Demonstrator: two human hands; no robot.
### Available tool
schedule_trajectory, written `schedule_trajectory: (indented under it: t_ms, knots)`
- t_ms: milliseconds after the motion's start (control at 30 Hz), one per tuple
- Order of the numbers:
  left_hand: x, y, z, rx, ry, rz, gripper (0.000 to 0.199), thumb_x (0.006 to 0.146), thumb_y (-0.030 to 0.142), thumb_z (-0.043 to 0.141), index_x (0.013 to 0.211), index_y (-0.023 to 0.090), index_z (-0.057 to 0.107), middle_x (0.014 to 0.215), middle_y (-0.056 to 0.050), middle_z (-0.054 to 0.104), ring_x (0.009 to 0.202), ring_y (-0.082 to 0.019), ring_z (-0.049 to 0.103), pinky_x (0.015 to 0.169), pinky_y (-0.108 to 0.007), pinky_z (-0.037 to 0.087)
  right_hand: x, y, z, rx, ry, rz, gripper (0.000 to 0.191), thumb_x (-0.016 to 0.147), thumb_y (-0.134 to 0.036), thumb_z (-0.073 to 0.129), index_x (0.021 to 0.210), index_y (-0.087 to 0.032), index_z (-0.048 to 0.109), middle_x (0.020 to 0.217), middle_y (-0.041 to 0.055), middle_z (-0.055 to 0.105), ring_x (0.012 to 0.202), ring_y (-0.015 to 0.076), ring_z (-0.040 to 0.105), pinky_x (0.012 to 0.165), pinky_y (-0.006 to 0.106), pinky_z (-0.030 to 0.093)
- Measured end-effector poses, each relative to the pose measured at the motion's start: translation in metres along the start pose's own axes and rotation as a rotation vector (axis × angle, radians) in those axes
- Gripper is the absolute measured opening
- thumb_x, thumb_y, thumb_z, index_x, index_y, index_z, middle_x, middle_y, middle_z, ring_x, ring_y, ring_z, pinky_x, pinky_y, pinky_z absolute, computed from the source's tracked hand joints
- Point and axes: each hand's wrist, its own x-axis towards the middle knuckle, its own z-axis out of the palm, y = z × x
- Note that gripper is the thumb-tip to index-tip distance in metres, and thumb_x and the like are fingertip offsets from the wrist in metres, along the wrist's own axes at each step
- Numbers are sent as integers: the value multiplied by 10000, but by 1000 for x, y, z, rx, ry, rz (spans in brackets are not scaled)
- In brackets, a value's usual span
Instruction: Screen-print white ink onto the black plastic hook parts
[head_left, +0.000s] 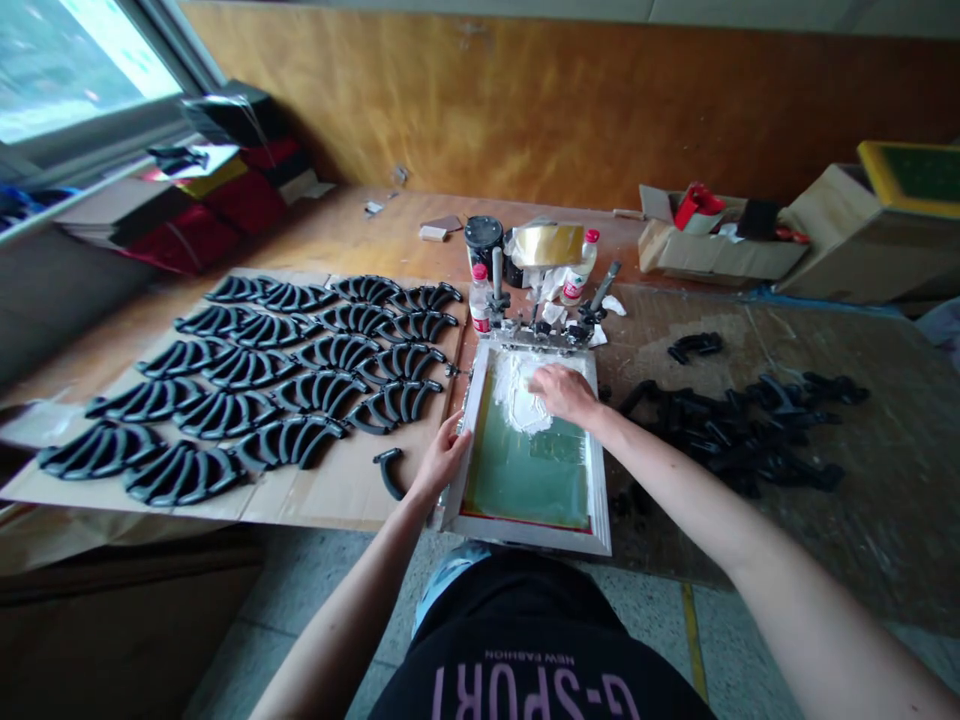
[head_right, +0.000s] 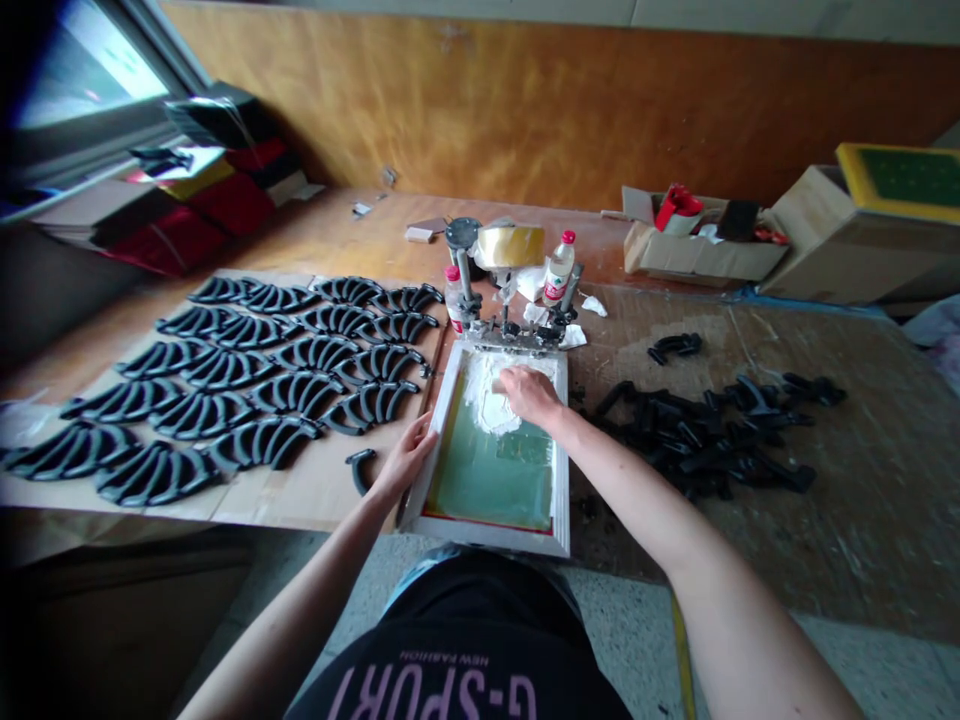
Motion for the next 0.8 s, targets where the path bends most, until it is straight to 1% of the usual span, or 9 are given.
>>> schedule_trajectory:
  t_ms: [133,200,333,400,467,567,700,733,800]
  knots:
    - [1,-4,-1,-38,-6,22,707,790,535,643,1375,173,480,1048,-88,693,979,-239,655,810,-322,513,-31,-1,-10,81,-79,-342,177,796,-48,514,839,-178,626,845,57,642,836,200,569,748,295,421]
    - [-1,-2,0,-28,4,13,700,794,540,637,1370,175,482,1037,-90,697,938,-232,662,773,-309,515,-32,0,-15,107,-74,-350,143,801,-75,538,809,-187,626,803,41,636,812,195,563,741,295,421]
    - [-8,10,2,-36,12,-54,725,786,554,634,1384,184,457,913,-71,713,778,-208,668,649,-280,504,-34,-3,-4,80,109,-243,202,840,-65,489,892,-155,662,883,89,660,923,231,560,798,334,442]
    - [-11,16,3,-52,21,-68,739,770,556,649,1382,188,458,882,-63,714,736,-201,664,617,-272,497,-42,-7,4,93,152,-301,247,864,-65,463,971,-146,670,949,106,668,984,239,553,843,350,451]
    - [-13,19,4,-55,32,-62,739,758,556,660,1372,189,474,867,-61,715,720,-198,662,604,-267,493,-46,-8,5,140,137,-346,213,886,-114,492,984,-161,675,936,92,673,968,230,565,849,344,462]
    - [-15,26,1,-35,37,-58,752,751,559,668,1377,186,482,867,-65,714,718,-204,659,595,-270,490,-29,-4,-6,190,144,-218,155,883,-230,595,1007,-196,680,920,67,681,909,216,594,815,324,475]
    - [-23,51,-7,2,66,40,670,789,581,631,1334,201,545,1077,-80,694,897,-215,648,713,-274,501,19,20,-31,170,236,107,528,821,-282,699,1326,-256,548,1022,65,696,906,228,625,805,331,486]
    - [-25,61,-9,7,77,73,612,814,600,591,1283,206,591,1127,-72,680,936,-211,637,743,-269,498,26,31,-37,162,258,167,582,813,-278,705,1363,-267,516,1015,60,701,892,228,631,800,332,489]
    - [-28,82,-11,-8,84,98,565,853,645,498,1177,210,657,1116,-51,678,909,-196,633,737,-260,497,27,56,-45,167,337,283,543,823,-281,685,1345,-265,536,957,47,711,846,222,645,783,327,494]
